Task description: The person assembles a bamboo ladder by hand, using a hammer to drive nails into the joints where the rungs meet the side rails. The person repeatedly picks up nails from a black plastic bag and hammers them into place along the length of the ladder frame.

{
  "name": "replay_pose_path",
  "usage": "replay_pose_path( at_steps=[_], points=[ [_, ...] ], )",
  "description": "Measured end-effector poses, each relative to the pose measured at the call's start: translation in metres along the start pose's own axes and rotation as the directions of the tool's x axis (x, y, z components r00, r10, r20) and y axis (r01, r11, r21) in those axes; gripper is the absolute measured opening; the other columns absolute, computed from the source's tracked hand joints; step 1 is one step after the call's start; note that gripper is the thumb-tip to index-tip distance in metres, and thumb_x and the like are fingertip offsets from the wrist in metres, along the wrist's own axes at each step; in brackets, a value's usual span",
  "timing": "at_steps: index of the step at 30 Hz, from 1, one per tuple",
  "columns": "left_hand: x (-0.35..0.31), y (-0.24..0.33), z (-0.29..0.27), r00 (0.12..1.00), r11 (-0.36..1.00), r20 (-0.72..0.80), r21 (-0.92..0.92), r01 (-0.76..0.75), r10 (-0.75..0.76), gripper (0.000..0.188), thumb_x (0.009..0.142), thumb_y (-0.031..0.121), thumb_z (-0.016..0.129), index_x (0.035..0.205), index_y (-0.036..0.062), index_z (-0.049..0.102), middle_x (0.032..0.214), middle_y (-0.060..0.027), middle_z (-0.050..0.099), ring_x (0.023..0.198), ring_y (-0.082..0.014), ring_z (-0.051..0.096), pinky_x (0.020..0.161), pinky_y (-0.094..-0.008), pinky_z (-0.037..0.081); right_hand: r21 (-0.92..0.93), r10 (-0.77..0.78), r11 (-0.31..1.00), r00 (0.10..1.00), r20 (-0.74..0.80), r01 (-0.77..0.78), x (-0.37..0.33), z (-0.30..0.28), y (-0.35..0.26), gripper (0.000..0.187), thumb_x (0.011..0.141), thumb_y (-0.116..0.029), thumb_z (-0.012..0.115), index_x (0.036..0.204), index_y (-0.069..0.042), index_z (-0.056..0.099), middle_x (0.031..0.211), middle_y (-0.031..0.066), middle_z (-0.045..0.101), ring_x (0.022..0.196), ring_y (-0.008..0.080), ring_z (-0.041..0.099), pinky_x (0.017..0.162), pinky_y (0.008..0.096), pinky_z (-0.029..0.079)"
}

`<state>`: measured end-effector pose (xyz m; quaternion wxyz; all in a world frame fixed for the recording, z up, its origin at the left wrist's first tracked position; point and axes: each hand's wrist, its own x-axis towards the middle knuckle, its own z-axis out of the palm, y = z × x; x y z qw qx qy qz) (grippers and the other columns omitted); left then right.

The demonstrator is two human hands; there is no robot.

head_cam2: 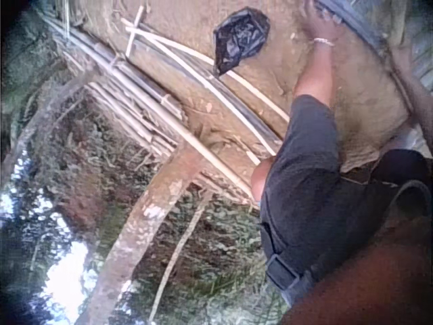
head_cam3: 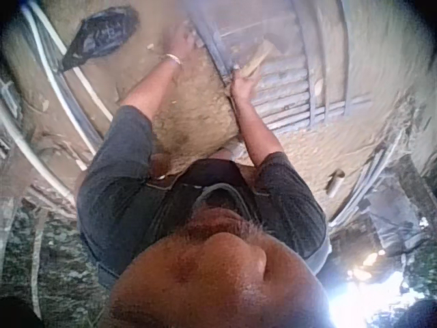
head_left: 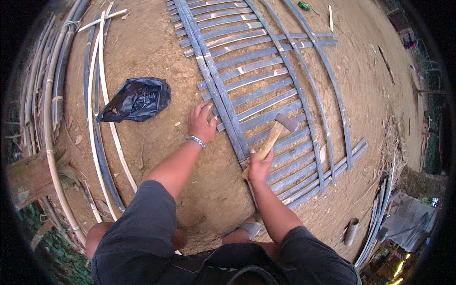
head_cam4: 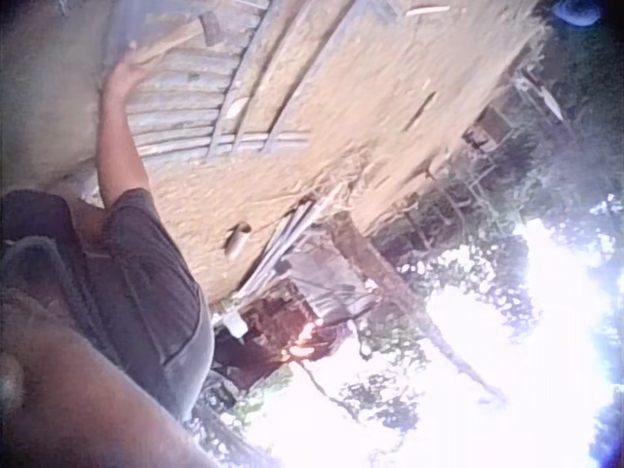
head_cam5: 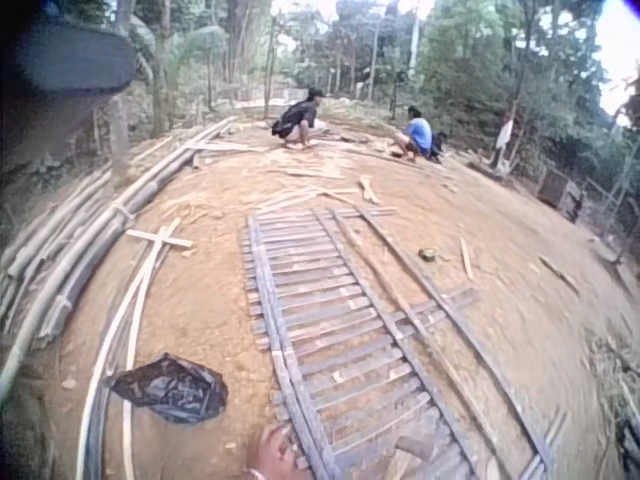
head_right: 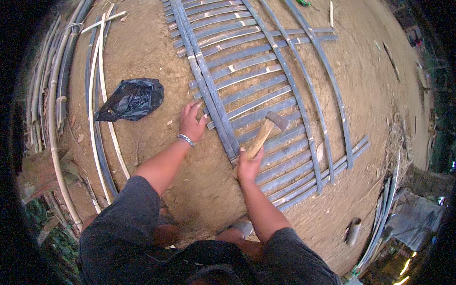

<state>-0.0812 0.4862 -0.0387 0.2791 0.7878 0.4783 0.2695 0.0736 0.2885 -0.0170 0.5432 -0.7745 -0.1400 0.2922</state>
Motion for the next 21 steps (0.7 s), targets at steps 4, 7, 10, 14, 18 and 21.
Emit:
replay_pose_path(
  at_steps=[4, 7, 10, 14, 18, 21],
  points=[
    [0.005, -0.012, -0.013, 0.997, 0.991, 0.081, 0.13, 0.002, -0.013, 0.044, 0.08, 0.02, 0.081, 0.122, 0.0085, 0.071, 0.131, -0.0089, 0.061, 0.127, -0.0331, 0.051, 0.109, -0.0455, 0.04, 0.112, 0.136, 0.983, 0.987, 0.082, -0.145, -0.004, -0.003, -0.002, 0.072, 0.093, -0.008, 0.073, 0.152, -0.001, 0.033, 0.1, 0.0115, 0.061, 0.063, 0.0149, 0.059, 0.051, 0.0298, 0.049],
    [0.006, -0.015, -0.014, 0.995, 0.984, 0.091, 0.173, -0.047, 0.031, 0.039, 0.079, 0.023, 0.083, 0.116, 0.0105, 0.074, 0.131, -0.0067, 0.061, 0.126, -0.0318, 0.051, 0.109, -0.0465, 0.039, 0.028, 0.117, 0.992, 0.989, 0.09, -0.12, -0.001, 0.0, -0.001, 0.07, 0.093, -0.009, 0.073, 0.151, 0.0, 0.035, 0.097, 0.0111, 0.061, 0.062, 0.0147, 0.059, 0.05, 0.0294, 0.05],
    [0.005, -0.017, -0.014, 0.993, 0.976, 0.084, 0.195, -0.093, 0.078, 0.038, 0.079, 0.025, 0.083, 0.113, 0.0104, 0.075, 0.131, -0.0062, 0.062, 0.126, -0.0313, 0.05, 0.108, -0.048, 0.039, 0.014, 0.114, 0.993, 0.983, 0.142, -0.118, 0.0, -0.002, 0.001, 0.07, 0.093, -0.01, 0.073, 0.151, 0.0, 0.035, 0.096, 0.011, 0.062, 0.06, 0.0146, 0.06, 0.049, 0.0293, 0.05],
    [0.008, -0.008, -0.021, 0.986, 0.964, 0.128, 0.231, -0.132, 0.105, 0.036, 0.081, 0.025, 0.081, 0.112, 0.0084, 0.075, 0.127, -0.0066, 0.064, 0.125, -0.0318, 0.051, 0.108, -0.0482, 0.039, -0.029, 0.132, 0.991, 0.983, 0.125, -0.129, 0.001, -0.003, -0.003, 0.072, 0.093, -0.011, 0.074, 0.152, 0.0, 0.034, 0.094, 0.0107, 0.063, 0.058, 0.0142, 0.06, 0.05, 0.0298, 0.051],
    [0.011, -0.02, -0.012, 0.992, 0.97, 0.082, 0.219, -0.108, 0.092, 0.033, 0.084, 0.024, 0.079, 0.114, 0.0099, 0.075, 0.123, -0.0052, 0.066, 0.122, -0.0308, 0.052, 0.107, -0.0483, 0.039, -0.028, 0.169, 0.986, 0.981, 0.095, -0.167, 0.002, -0.001, -0.01, 0.073, 0.092, -0.01, 0.074, 0.152, -0.001, 0.034, 0.092, 0.01, 0.064, 0.057, 0.0143, 0.06, 0.049, 0.0307, 0.052],
    [0.009, -0.022, -0.007, 0.995, 0.97, 0.035, 0.22, -0.102, 0.096, 0.034, 0.084, 0.024, 0.079, 0.114, 0.0077, 0.075, 0.121, -0.0077, 0.068, 0.121, -0.0323, 0.054, 0.107, -0.0484, 0.04, -0.036, 0.181, 0.983, 0.98, 0.083, -0.178, 0.002, 0.0, -0.012, 0.072, 0.092, -0.01, 0.074, 0.152, -0.003, 0.035, 0.09, 0.0098, 0.064, 0.056, 0.0147, 0.06, 0.049, 0.0314, 0.052]
  ],
)
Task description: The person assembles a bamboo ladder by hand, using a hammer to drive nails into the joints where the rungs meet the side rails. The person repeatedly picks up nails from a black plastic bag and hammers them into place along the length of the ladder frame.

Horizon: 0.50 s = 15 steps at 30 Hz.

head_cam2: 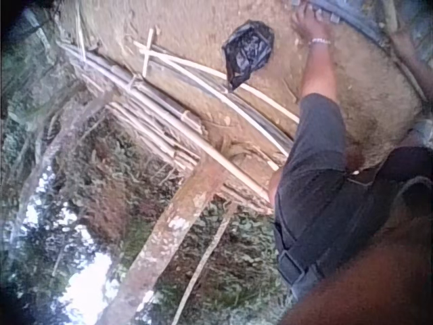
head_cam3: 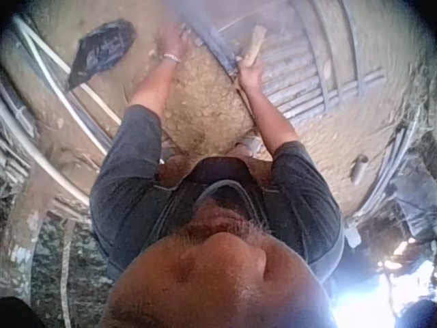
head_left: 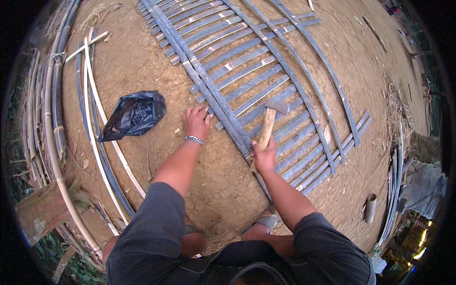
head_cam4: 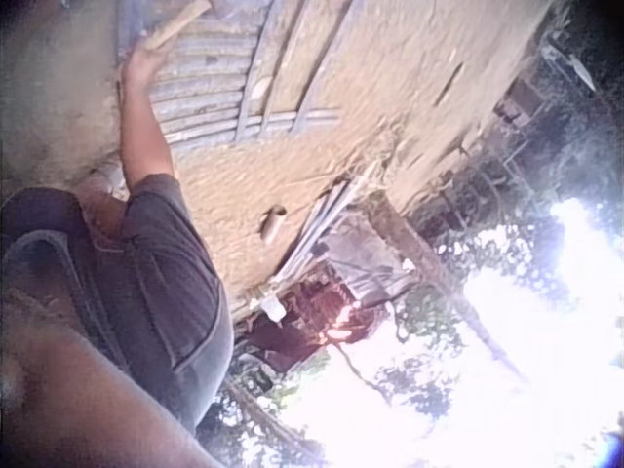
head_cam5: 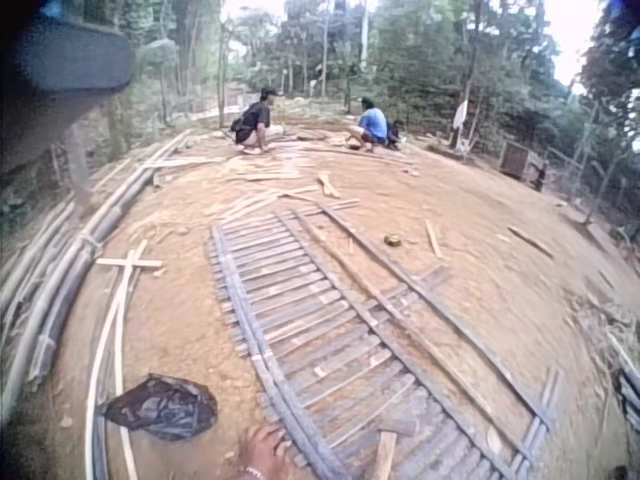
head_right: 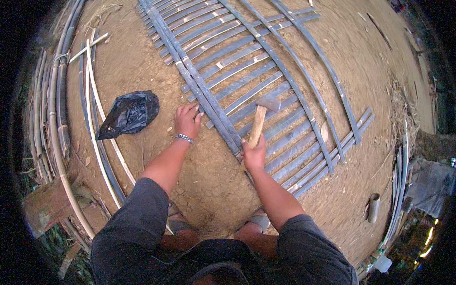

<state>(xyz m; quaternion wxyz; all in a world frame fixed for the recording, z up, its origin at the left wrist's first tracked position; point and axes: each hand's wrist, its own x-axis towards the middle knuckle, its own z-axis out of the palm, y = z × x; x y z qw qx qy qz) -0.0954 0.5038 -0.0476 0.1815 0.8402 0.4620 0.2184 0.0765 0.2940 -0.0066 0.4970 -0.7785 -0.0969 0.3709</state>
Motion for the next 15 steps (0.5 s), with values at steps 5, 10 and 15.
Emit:
replay_pose_path(
  at_steps=[5, 10, 15],
  points=[
    [-0.001, 0.002, 0.008, 0.999, 0.999, -0.04, 0.039, 0.022, -0.021, 0.032, 0.085, 0.022, 0.078, 0.114, 0.0088, 0.076, 0.122, -0.0063, 0.068, 0.119, -0.0321, 0.054, 0.106, -0.0487, 0.041, -0.019, -0.02, 1.0, 1.0, -0.001, 0.02, 0.003, -0.001, 0.008, 0.073, 0.091, -0.009, 0.074, 0.153, -0.004, 0.035, 0.086, 0.0093, 0.064, 0.056, 0.0154, 0.061, 0.049, 0.0315, 0.052],
    [-0.004, 0.0, 0.01, 0.997, 0.999, -0.056, 0.0, 0.052, -0.052, 0.032, 0.085, 0.02, 0.078, 0.116, 0.0096, 0.075, 0.122, -0.0062, 0.069, 0.117, -0.0325, 0.054, 0.105, -0.0469, 0.042, -0.046, -0.022, 0.999, 1.0, 0.015, 0.023, -0.003, 0.002, -0.004, 0.075, 0.092, -0.009, 0.074, 0.154, -0.005, 0.032, 0.086, 0.0095, 0.064, 0.056, 0.0155, 0.061, 0.048, 0.0314, 0.053],
    [-0.002, 0.004, 0.009, 0.995, 0.996, -0.053, -0.017, 0.083, -0.084, 0.033, 0.085, 0.017, 0.077, 0.116, 0.0083, 0.074, 0.121, -0.0077, 0.069, 0.116, -0.0335, 0.055, 0.105, -0.0458, 0.043, -0.024, 0.009, 1.0, 1.0, 0.026, -0.008, -0.002, 0.0, -0.004, 0.077, 0.092, -0.009, 0.074, 0.156, -0.006, 0.031, 0.086, 0.0094, 0.064, 0.055, 0.0151, 0.06, 0.047, 0.0314, 0.052]
  ],
)
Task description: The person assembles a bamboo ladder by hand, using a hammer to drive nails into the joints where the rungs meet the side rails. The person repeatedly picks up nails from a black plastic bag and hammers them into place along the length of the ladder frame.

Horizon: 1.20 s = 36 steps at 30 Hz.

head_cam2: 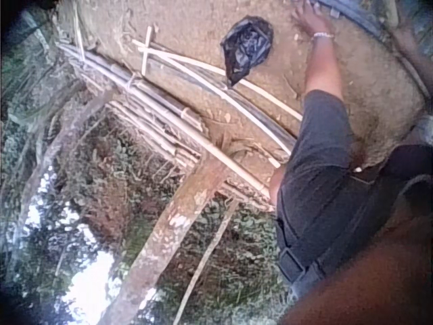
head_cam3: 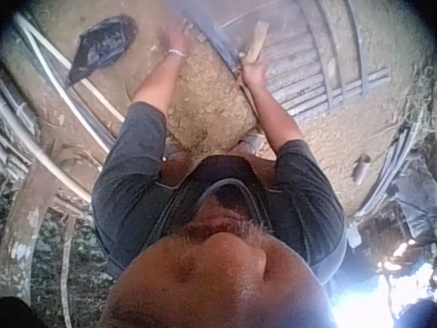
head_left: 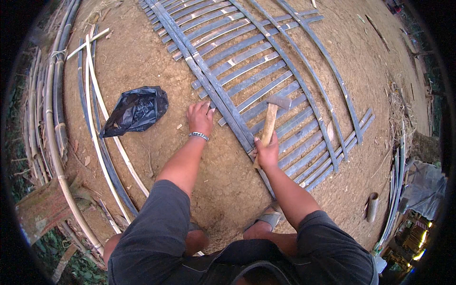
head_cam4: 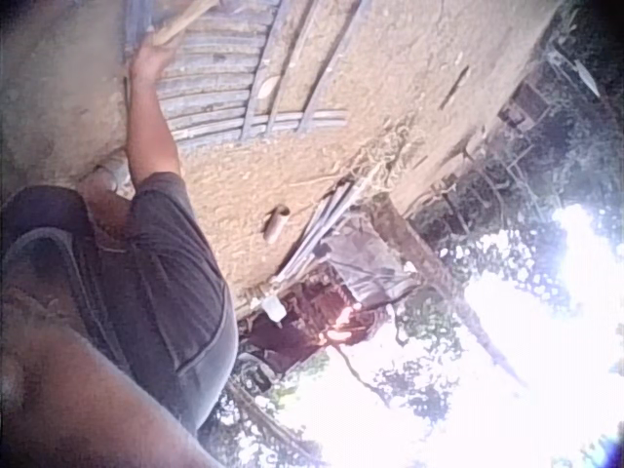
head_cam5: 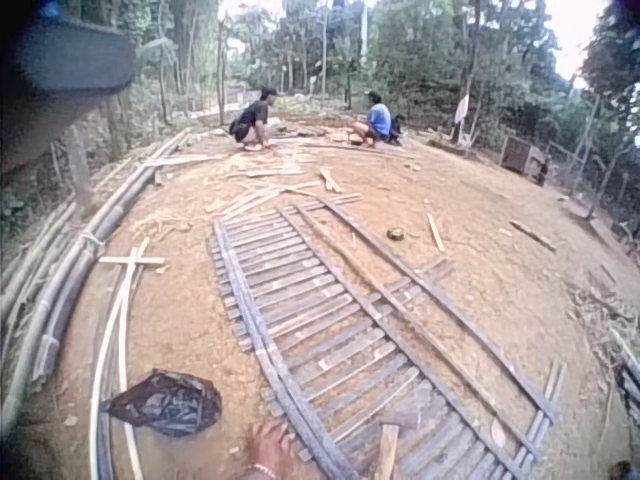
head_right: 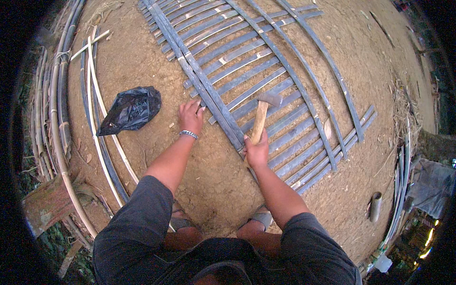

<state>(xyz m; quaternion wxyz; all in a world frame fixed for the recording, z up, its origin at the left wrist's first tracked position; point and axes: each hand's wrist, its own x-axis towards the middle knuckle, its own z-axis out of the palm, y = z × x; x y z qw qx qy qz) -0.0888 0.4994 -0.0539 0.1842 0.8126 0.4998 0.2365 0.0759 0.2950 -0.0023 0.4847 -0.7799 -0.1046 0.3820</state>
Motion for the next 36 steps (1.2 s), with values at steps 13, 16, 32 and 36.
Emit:
replay_pose_path(
  at_steps=[13, 16, 32, 36],
  points=[
    [-0.002, -0.003, 0.009, 0.999, 0.999, -0.032, 0.02, -0.042, 0.043, 0.034, 0.084, 0.013, 0.077, 0.117, 0.005, 0.073, 0.119, -0.01, 0.069, 0.111, -0.0334, 0.056, 0.103, -0.0432, 0.045, -0.043, -0.027, 0.999, 1.0, 0.013, 0.027, 0.009, -0.006, 0.016, 0.078, 0.09, -0.012, 0.077, 0.155, -0.006, 0.035, 0.093, 0.012, 0.068, 0.059, 0.0166, 0.063, 0.05, 0.0328, 0.053],
    [-0.003, -0.002, 0.008, 0.999, 0.999, -0.034, 0.008, -0.041, 0.041, 0.035, 0.084, 0.013, 0.077, 0.117, 0.0053, 0.073, 0.119, -0.0099, 0.069, 0.11, -0.0332, 0.057, 0.102, -0.0433, 0.045, -0.015, 0.002, 1.0, 1.0, 0.029, -0.002, 0.002, -0.005, 0.004, 0.077, 0.089, -0.013, 0.078, 0.154, -0.006, 0.037, 0.092, 0.0114, 0.067, 0.058, 0.0161, 0.062, 0.05, 0.0323, 0.053],
    [-0.044, 0.033, -0.016, 0.973, 0.979, 0.105, -0.031, -0.203, 0.205, 0.034, 0.082, 0.016, 0.078, 0.112, 0.0027, 0.072, 0.118, -0.0121, 0.065, 0.115, -0.0342, 0.057, 0.104, -0.0495, 0.043, -0.025, -0.02, 0.999, 1.0, -0.009, 0.02, 0.004, -0.002, 0.007, 0.076, 0.09, -0.013, 0.076, 0.154, -0.007, 0.035, 0.084, 0.01, 0.066, 0.056, 0.0158, 0.062, 0.048, 0.0323, 0.053],
    [-0.036, 0.029, -0.01, 0.989, 0.997, 0.121, -0.003, -0.08, 0.08, 0.03, 0.082, 0.011, 0.077, 0.111, 0.0017, 0.073, 0.117, -0.0127, 0.067, 0.113, -0.0353, 0.058, 0.101, -0.048, 0.046, -0.023, -0.005, 1.0, 1.0, -0.015, 0.005, 0.002, 0.0, 0.003, 0.071, 0.091, -0.009, 0.075, 0.151, -0.006, 0.037, 0.081, 0.0064, 0.062, 0.055, 0.0139, 0.059, 0.048, 0.03, 0.052]
  ],
)
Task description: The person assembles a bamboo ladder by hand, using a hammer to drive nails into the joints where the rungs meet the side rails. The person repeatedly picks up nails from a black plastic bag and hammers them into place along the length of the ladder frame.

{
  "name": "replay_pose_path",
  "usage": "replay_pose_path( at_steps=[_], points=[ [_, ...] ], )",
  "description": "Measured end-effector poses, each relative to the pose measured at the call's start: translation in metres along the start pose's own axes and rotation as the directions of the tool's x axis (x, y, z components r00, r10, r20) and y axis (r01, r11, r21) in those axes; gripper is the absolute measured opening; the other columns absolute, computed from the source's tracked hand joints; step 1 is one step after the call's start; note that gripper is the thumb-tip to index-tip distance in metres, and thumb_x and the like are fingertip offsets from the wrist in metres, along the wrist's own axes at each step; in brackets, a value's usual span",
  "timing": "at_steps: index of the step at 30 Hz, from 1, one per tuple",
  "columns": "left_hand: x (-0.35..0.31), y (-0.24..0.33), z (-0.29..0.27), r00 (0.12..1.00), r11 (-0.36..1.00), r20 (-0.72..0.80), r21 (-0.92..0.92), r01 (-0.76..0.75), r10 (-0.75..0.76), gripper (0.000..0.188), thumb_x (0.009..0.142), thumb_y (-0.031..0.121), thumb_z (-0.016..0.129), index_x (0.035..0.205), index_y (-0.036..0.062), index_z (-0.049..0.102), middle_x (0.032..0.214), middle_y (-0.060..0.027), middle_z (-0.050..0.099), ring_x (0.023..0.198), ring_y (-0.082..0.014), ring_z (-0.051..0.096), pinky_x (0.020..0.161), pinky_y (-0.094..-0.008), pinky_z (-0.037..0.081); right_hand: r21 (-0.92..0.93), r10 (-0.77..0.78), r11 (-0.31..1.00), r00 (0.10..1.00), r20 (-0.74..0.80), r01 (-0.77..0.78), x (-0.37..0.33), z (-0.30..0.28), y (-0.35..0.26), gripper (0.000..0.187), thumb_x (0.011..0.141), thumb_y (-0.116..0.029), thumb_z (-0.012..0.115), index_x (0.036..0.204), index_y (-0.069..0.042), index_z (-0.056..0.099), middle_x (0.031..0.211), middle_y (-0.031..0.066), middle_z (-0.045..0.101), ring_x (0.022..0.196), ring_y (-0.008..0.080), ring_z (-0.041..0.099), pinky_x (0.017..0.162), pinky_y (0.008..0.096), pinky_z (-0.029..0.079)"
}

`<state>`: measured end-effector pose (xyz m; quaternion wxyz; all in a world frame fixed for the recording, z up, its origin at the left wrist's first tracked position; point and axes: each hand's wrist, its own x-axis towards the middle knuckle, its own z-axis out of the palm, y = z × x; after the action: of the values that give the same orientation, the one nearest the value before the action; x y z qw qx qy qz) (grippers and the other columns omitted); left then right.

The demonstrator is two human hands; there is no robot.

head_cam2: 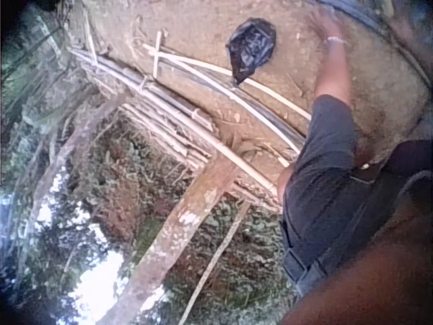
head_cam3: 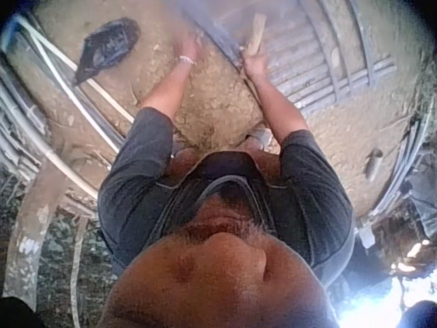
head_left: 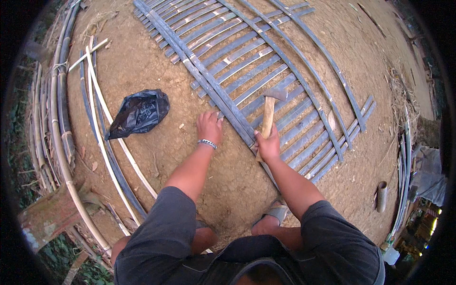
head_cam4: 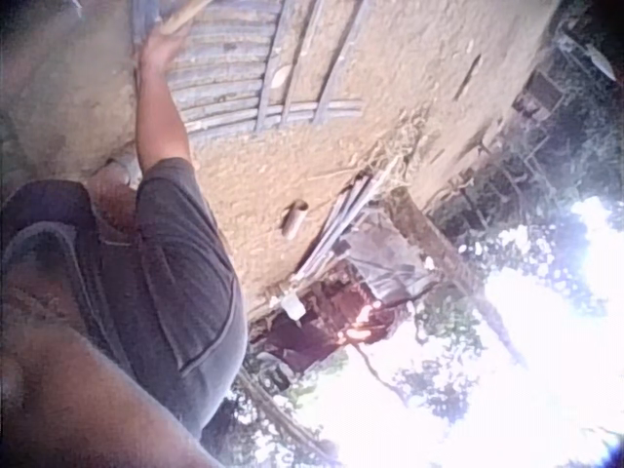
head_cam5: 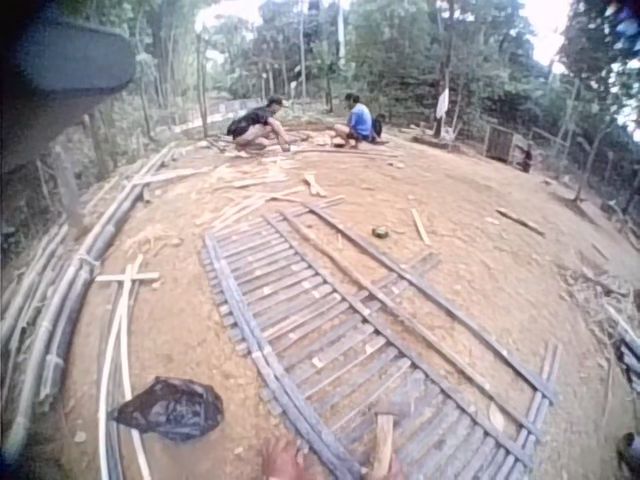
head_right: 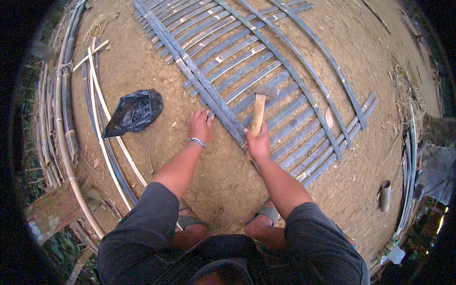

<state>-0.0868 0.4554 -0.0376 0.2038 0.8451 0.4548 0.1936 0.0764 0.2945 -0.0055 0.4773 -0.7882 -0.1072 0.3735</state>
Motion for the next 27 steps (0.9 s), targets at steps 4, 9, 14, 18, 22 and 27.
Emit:
replay_pose_path(
  at_steps=[4, 9, 14, 18, 22, 27],
  points=[
    [0.009, -0.009, 0.001, 0.999, 0.996, -0.015, -0.076, 0.04, -0.041, 0.024, 0.081, 0.009, 0.078, 0.104, 0.0025, 0.076, 0.114, -0.0119, 0.067, 0.11, -0.0347, 0.059, 0.099, -0.0461, 0.047, -0.004, 0.007, 1.0, 1.0, 0.009, -0.007, -0.001, -0.001, -0.002, 0.078, 0.09, -0.013, 0.077, 0.155, -0.007, 0.034, 0.085, 0.0102, 0.067, 0.057, 0.0162, 0.063, 0.05, 0.0315, 0.053],
    [0.009, -0.009, -0.001, 1.0, 0.999, -0.012, -0.039, 0.02, -0.02, 0.025, 0.08, 0.011, 0.08, 0.104, 0.0034, 0.076, 0.114, -0.0111, 0.067, 0.109, -0.0333, 0.06, 0.098, -0.0446, 0.049, -0.013, -0.04, 0.999, 0.999, 0.009, 0.04, 0.003, -0.002, 0.001, 0.069, 0.09, -0.007, 0.075, 0.148, -0.004, 0.039, 0.081, 0.0053, 0.062, 0.055, 0.0126, 0.058, 0.047, 0.0297, 0.051],
    [0.008, -0.008, -0.002, 1.0, 0.999, -0.02, -0.034, -0.013, 0.012, 0.029, 0.08, 0.012, 0.081, 0.106, 0.0029, 0.076, 0.114, -0.0114, 0.067, 0.11, -0.033, 0.06, 0.098, -0.0438, 0.049, 0.027, -0.029, 0.999, 1.0, 0.003, 0.029, -0.002, -0.002, -0.005, 0.065, 0.09, -0.007, 0.075, 0.145, -0.004, 0.041, 0.081, 0.0052, 0.062, 0.055, 0.0125, 0.058, 0.048, 0.0296, 0.052],
    [0.008, -0.009, 0.0, 0.998, 0.997, -0.034, -0.053, 0.053, -0.055, 0.03, 0.08, 0.013, 0.081, 0.108, 0.0021, 0.075, 0.114, -0.0126, 0.068, 0.11, -0.0335, 0.06, 0.099, -0.0442, 0.048, 0.007, -0.011, 1.0, 1.0, -0.004, 0.011, -0.006, 0.0, -0.012, 0.065, 0.09, -0.007, 0.075, 0.145, -0.005, 0.041, 0.079, 0.0048, 0.061, 0.055, 0.0125, 0.058, 0.048, 0.0296, 0.052],
    [0.009, -0.009, 0.0, 0.997, 0.997, -0.025, -0.038, 0.073, -0.074, 0.03, 0.081, 0.013, 0.08, 0.109, 0.0041, 0.075, 0.115, -0.0108, 0.066, 0.111, -0.0328, 0.058, 0.1, -0.0444, 0.047, 0.02, 0.004, 1.0, 1.0, 0.019, -0.005, -0.004, 0.0, -0.007, 0.065, 0.091, -0.007, 0.075, 0.146, -0.007, 0.04, 0.079, 0.0049, 0.061, 0.055, 0.0127, 0.058, 0.047, 0.0296, 0.052],
    [0.009, -0.002, -0.007, 0.995, 0.993, 0.006, -0.053, 0.104, -0.104, 0.03, 0.082, 0.015, 0.081, 0.108, 0.0013, 0.074, 0.113, -0.0147, 0.068, 0.111, -0.0353, 0.06, 0.101, -0.0448, 0.047, -0.12, -0.05, 0.991, 0.998, 0.024, 0.052, -0.001, -0.001, 0.004, 0.067, 0.092, -0.015, 0.074, 0.15, -0.011, 0.04, 0.088, 0.0154, 0.069, 0.069, 0.0276, 0.069, 0.063, 0.0401, 0.057]
  ],
)
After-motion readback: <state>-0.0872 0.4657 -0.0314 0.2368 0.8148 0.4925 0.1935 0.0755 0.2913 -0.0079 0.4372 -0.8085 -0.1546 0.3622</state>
